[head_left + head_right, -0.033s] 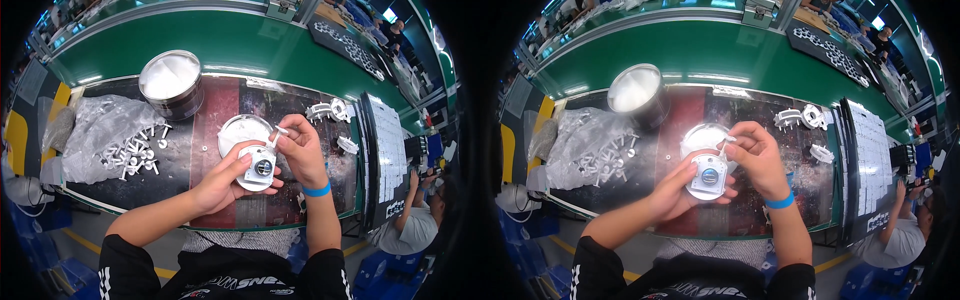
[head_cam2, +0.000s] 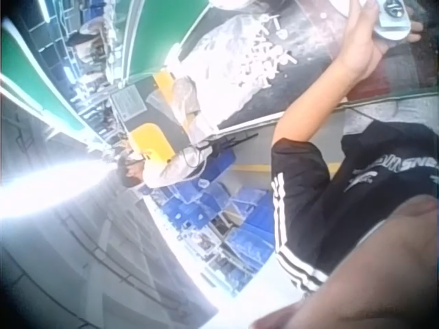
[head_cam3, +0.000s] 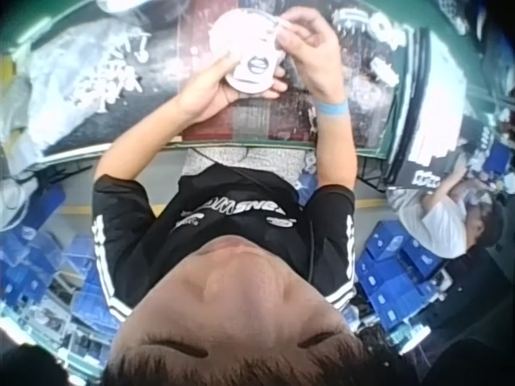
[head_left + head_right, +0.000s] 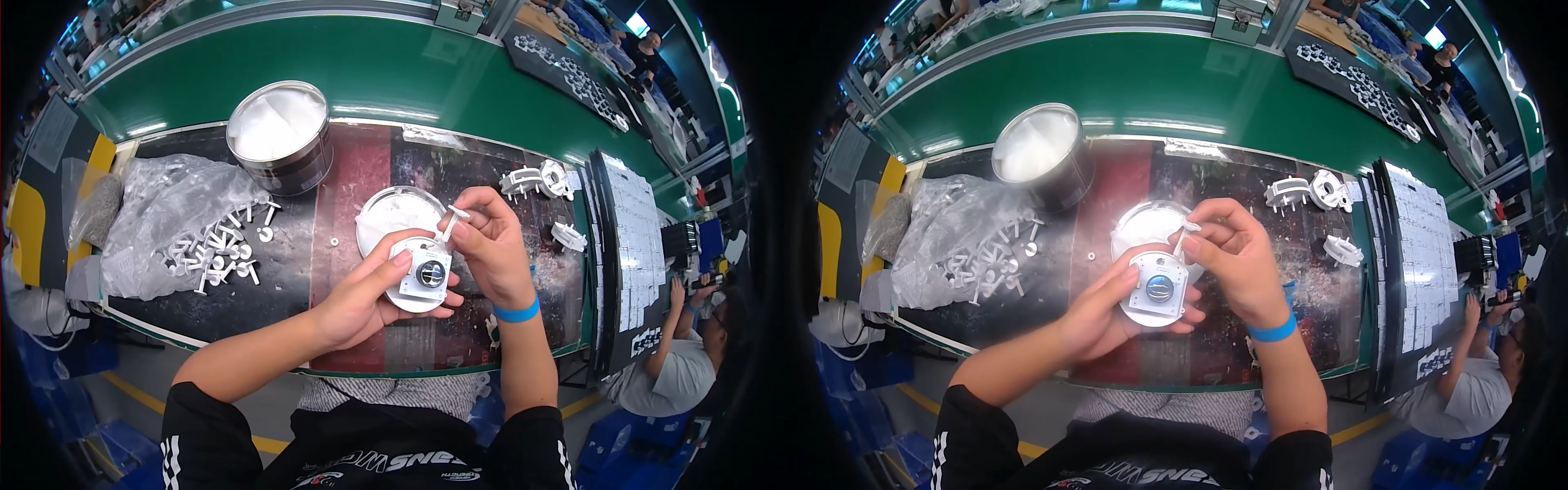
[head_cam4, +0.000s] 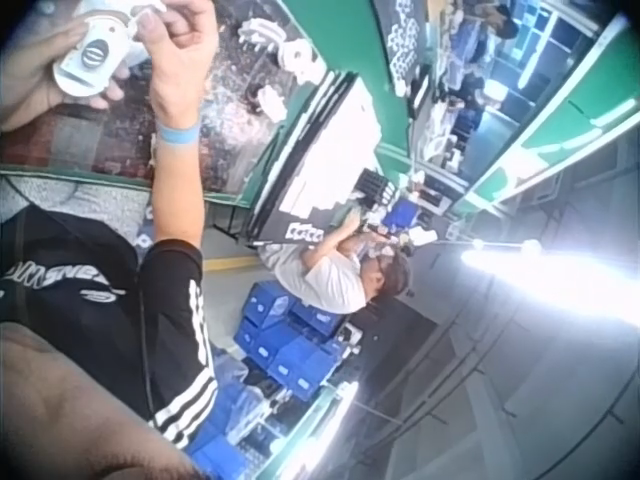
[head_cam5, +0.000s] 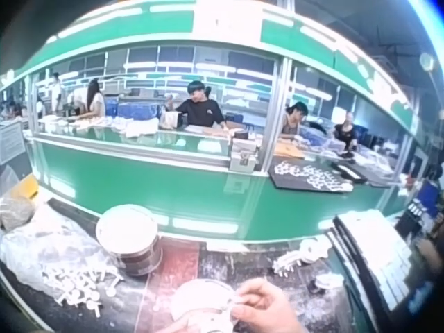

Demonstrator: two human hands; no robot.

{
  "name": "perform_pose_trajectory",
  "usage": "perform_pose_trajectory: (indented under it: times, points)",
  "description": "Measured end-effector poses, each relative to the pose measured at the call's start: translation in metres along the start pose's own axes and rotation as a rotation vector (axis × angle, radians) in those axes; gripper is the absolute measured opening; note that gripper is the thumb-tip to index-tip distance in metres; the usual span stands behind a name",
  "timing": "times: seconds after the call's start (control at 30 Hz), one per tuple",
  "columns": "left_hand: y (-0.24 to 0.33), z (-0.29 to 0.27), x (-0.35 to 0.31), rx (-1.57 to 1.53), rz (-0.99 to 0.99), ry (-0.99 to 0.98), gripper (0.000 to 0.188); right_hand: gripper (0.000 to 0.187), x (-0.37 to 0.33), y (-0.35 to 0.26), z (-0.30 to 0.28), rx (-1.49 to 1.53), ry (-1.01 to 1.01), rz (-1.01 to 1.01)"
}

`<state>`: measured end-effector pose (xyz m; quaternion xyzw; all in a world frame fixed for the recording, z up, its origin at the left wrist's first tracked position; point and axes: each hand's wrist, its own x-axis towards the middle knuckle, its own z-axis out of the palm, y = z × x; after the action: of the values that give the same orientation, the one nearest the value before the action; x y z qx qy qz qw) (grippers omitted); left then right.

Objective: Assembling small plastic and electronic parts for lighting fixtures on a factory production line.

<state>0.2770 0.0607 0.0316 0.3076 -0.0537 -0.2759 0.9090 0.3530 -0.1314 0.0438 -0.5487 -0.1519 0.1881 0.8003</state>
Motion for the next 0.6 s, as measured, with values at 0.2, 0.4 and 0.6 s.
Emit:
perform_pose_trajectory:
  times: [0.2, 0.4, 0.6]
  points:
    - [-0.0007, -0.0007, 0.0013, -0.006, -0.019, -0.018, 0.048, 0.029, -0.0012, 0.0003, 0.0034, 0.030, 0.003, 0.027]
    - [0.0010, 0.0001, -0.0005, 0.006, -0.025, -0.011, 0.048, 0.027, -0.0023, -0.0013, 0.0079, -0.008, -0.002, 0.021]
    - [0.0029, 0.0027, 0.0002, 0.016, -0.034, -0.014, 0.048, 0.026, -0.0035, -0.0007, 0.0058, -0.050, 0.004, -0.016]
